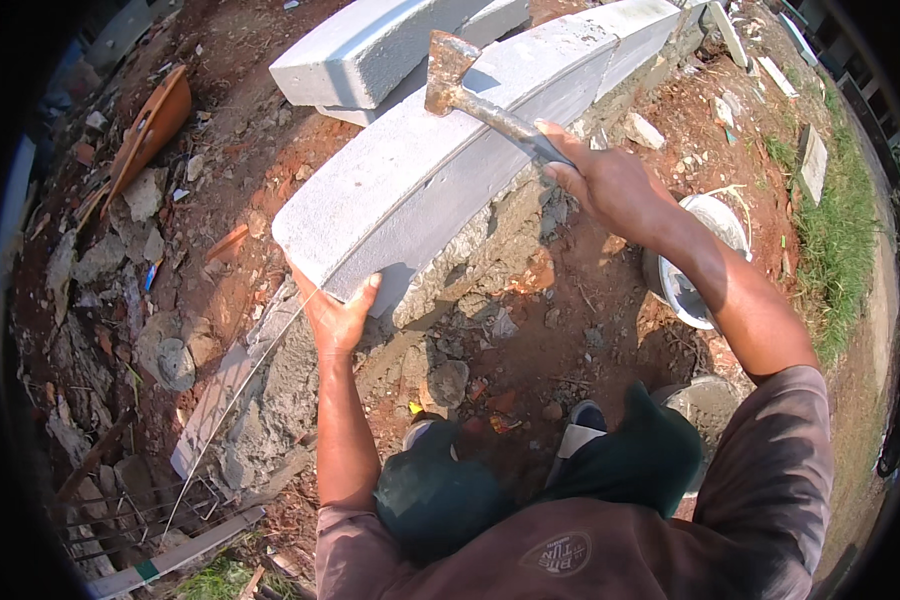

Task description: The person scoops mortar from a bucket with a trowel and spreads it onto a concrete block. They place the block onto a prepared mortar bed, align it with a string line, and tap it into position with a hammer. The person repeats this process for additional blocks.

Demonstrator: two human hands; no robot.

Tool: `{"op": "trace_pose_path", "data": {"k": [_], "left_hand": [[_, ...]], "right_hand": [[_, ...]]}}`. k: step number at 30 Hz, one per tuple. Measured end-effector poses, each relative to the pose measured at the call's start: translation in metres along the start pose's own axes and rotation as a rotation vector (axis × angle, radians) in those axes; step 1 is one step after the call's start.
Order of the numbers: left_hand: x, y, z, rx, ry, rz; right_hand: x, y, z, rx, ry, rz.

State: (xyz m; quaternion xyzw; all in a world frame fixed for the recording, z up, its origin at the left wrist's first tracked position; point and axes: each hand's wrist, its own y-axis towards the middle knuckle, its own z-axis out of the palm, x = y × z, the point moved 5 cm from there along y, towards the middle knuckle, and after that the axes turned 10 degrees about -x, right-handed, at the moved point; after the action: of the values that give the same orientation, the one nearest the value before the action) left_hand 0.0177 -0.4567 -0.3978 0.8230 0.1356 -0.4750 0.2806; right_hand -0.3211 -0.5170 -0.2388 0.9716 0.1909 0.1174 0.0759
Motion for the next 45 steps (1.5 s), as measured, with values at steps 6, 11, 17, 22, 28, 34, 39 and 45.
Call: {"op": "trace_pose_path", "data": {"k": [6, 11, 17, 22, 28, 34, 39, 45], "left_hand": [[0.0, -0.008, -0.008, -0.058, -0.077, 0.004], [0.0, -0.011, -0.006, -0.054, 0.007, -0.104], [0.016, -0.008, -0.016, -0.061, 0.042, -0.093], [-0.005, -0.01, -0.005, -0.026, 0.006, -0.125], [-0.001, -0.006, -0.017, -0.037, 0.023, -0.067], [0.003, -0.007, -0.012, 0.004, 0.142, -0.112], [-0.001, -0.005, -0.008, 0.039, 0.006, -0.114], [0.012, 0.005, -0.001, 0.048, 0.02, -0.015]], "right_hand": [[0.001, 0.003, -0.002, -0.081, 0.08, -0.006], [-0.01, 0.006, -0.045, -0.232, 0.158, 0.037], [-0.035, 0.024, -0.066, -0.628, 0.363, 0.149], [-0.074, 0.027, -0.02, -0.245, 0.056, 0.115], [-0.054, 0.034, -0.056, -0.373, 0.126, 0.152], [-0.064, 0.019, -0.019, -0.261, -0.041, 0.128], [-0.077, 0.027, -0.017, -0.179, -0.003, 0.144], [-0.088, 0.029, -0.02, -0.187, 0.014, 0.172]]}}
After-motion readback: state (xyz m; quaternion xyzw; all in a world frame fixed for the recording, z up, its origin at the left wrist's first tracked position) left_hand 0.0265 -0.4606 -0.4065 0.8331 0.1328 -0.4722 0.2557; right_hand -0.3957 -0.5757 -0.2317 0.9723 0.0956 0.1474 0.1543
